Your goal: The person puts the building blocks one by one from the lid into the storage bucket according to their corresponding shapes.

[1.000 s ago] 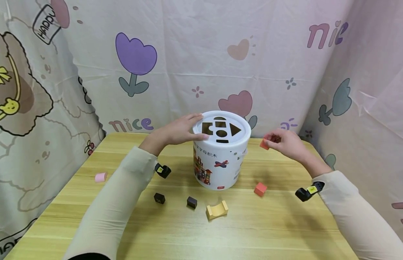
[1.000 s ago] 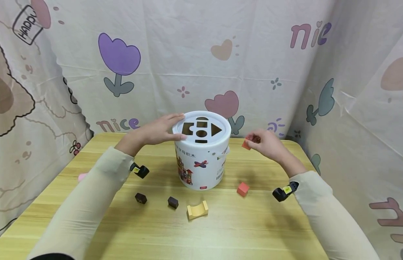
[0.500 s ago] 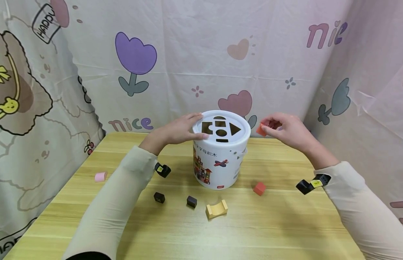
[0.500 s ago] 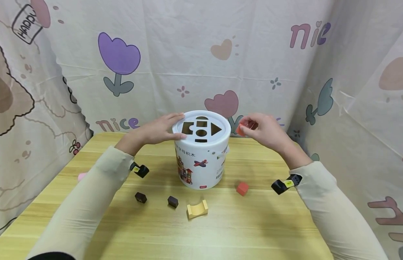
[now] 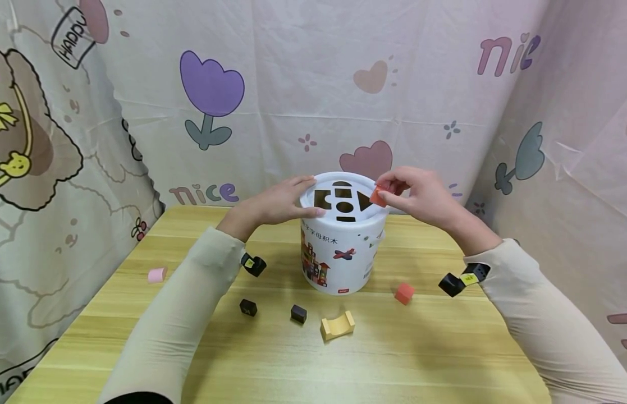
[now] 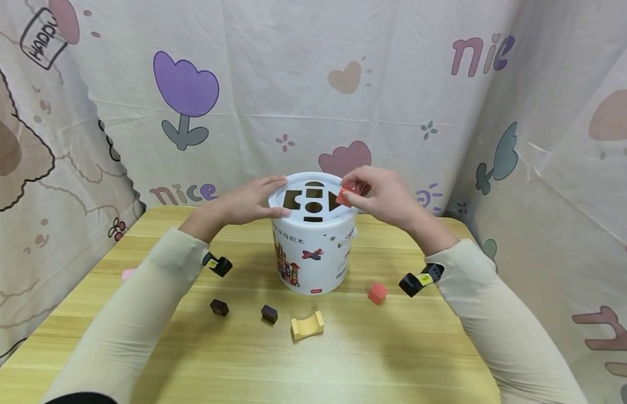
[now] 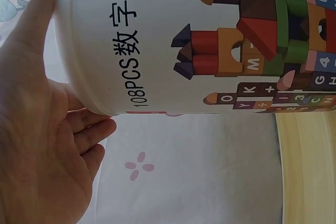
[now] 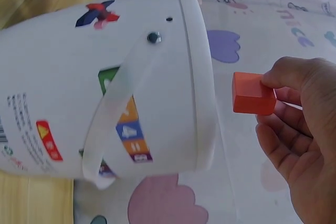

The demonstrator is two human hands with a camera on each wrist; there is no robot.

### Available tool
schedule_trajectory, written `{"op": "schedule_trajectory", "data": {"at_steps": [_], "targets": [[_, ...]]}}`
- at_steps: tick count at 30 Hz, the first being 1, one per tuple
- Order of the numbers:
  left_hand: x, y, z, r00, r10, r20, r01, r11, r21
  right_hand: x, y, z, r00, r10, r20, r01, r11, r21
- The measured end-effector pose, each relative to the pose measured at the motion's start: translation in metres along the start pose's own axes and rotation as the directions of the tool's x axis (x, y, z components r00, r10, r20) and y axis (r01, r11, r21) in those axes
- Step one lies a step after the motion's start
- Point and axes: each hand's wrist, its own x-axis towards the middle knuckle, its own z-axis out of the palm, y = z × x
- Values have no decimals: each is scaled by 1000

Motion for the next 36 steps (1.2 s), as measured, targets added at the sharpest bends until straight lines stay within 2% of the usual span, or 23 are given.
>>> {"op": "schedule_trajectory", "data": {"at_steps": [12, 18, 28, 36], "targets": [[0, 0, -1, 1000, 0, 4, 0, 1000, -8, 15, -11, 28, 992, -115, 50, 110, 990, 93], [0, 0, 0, 1000, 7, 7, -7, 1000, -6, 17, -14, 40, 989, -112, 100, 97, 984, 151], [1, -2, 1, 1000, 16, -1, -16, 1000, 10, 16, -15, 49, 978, -121, 170, 94, 983, 155], [0, -2, 0, 1000, 18, -1, -18, 1000, 5, 15, -14, 52, 976, -130, 175, 101, 981, 168]]}}
